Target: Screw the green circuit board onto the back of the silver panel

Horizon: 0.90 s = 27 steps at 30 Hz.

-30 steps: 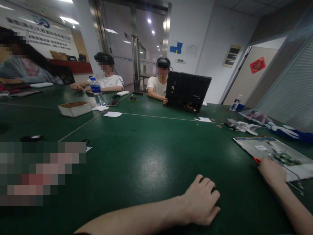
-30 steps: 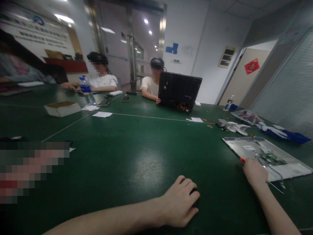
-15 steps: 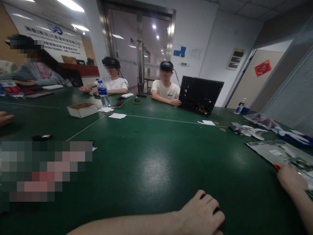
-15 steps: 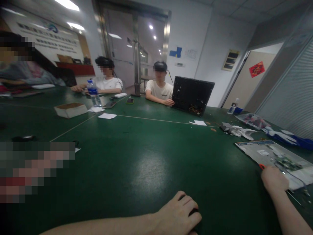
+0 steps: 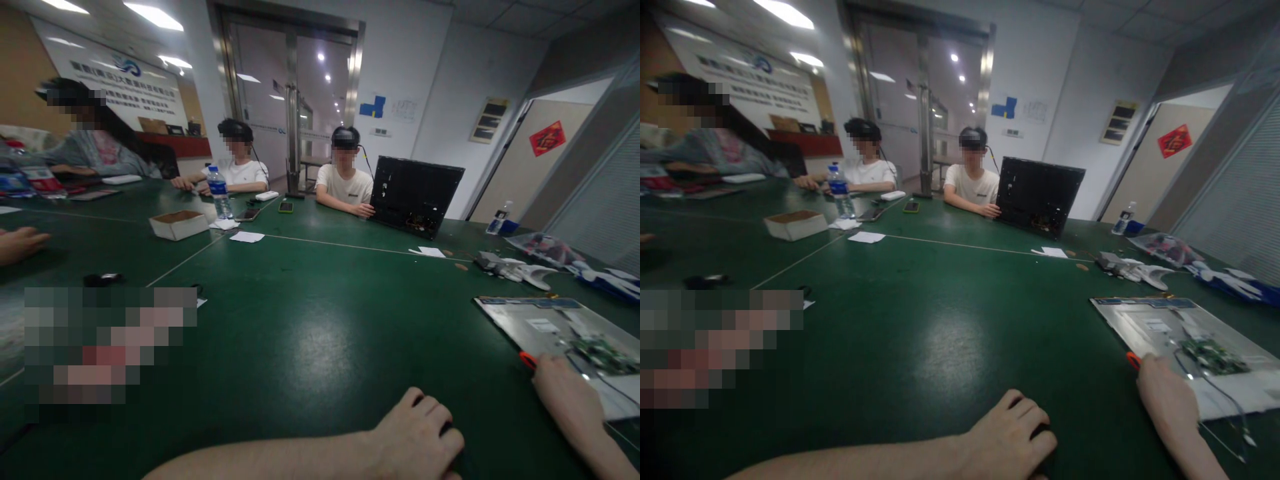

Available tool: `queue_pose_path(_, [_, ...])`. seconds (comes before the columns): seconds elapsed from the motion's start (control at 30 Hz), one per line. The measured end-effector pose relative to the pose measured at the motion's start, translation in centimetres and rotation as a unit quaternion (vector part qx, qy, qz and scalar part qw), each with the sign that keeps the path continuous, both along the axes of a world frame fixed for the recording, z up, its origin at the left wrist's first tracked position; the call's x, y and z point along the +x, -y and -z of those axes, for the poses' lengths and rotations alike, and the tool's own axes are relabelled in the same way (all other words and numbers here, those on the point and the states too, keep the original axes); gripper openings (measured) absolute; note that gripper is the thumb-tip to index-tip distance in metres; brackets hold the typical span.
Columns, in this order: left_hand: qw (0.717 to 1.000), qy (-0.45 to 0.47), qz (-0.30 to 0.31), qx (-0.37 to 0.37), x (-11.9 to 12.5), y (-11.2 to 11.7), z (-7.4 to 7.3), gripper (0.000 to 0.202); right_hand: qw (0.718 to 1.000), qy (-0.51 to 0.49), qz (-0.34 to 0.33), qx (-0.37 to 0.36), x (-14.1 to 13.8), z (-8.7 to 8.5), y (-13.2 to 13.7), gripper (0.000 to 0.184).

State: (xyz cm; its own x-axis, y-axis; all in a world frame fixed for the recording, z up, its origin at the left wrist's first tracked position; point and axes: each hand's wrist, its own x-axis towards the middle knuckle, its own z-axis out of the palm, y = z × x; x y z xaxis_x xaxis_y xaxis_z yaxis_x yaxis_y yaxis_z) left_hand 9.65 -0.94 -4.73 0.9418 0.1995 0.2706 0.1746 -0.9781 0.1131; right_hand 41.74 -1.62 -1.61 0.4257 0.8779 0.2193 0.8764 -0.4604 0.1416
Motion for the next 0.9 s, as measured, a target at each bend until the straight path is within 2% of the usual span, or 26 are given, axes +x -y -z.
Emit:
queue_pose_path(0.1, [0.999,0.021,-0.032,-0.031,-0.5,-0.1,-1.4,0.043,0.999,0.035,-0.022,-0.034,-5.3,0.4,1.1,0.027])
queue_pose_path(0.17, [0.996,0.04,-0.06,-0.055,-1.0,-0.4,-2.5,0.041,0.996,0.067,-0.061,-0.022,-9.3,0.8,1.9,0.035])
queue_pose_path(0.3, [0.986,0.071,-0.114,-0.094,-2.0,-2.2,-4.2,0.038,0.981,0.106,-0.142,0.08,-16.5,2.2,3.4,0.037])
queue_pose_path(0.4, [0.972,0.095,-0.167,-0.133,-2.5,-4.5,-4.6,0.034,0.952,0.041,-0.256,0.163,-20.3,3.3,4.2,0.025])
queue_pose_path(0.47, [0.96,0.103,-0.209,-0.156,-2.6,-6.0,-4.7,0.033,0.94,0.013,-0.287,0.186,-22.4,3.7,4.5,0.02])
queue_pose_path(0.53, [0.956,0.1,-0.225,-0.158,-2.6,-7.1,-4.8,0.033,0.928,0.0,-0.324,0.182,-24.5,3.9,4.8,0.019])
queue_pose_path(0.6, [0.955,0.09,-0.235,-0.157,-2.5,-7.8,-4.7,0.036,0.925,0.004,-0.334,0.179,-26.4,3.8,5.1,0.021])
queue_pose_path(0.67, [0.955,0.071,-0.244,-0.156,-2.4,-7.9,-4.3,0.04,0.931,0.008,-0.325,0.165,-28.1,3.7,5.3,0.024])
queue_pose_path(0.8, [0.956,0.017,-0.253,-0.146,-2.9,-7.3,-2.7,0.057,0.924,-0.041,-0.361,0.12,-30.2,3.3,5.7,0.017])
queue_pose_path(0.9, [0.961,-0.036,-0.257,-0.094,-4.0,-7.0,-1.9,0.064,0.915,-0.052,-0.386,0.102,-30.9,2.8,6.1,0.013])
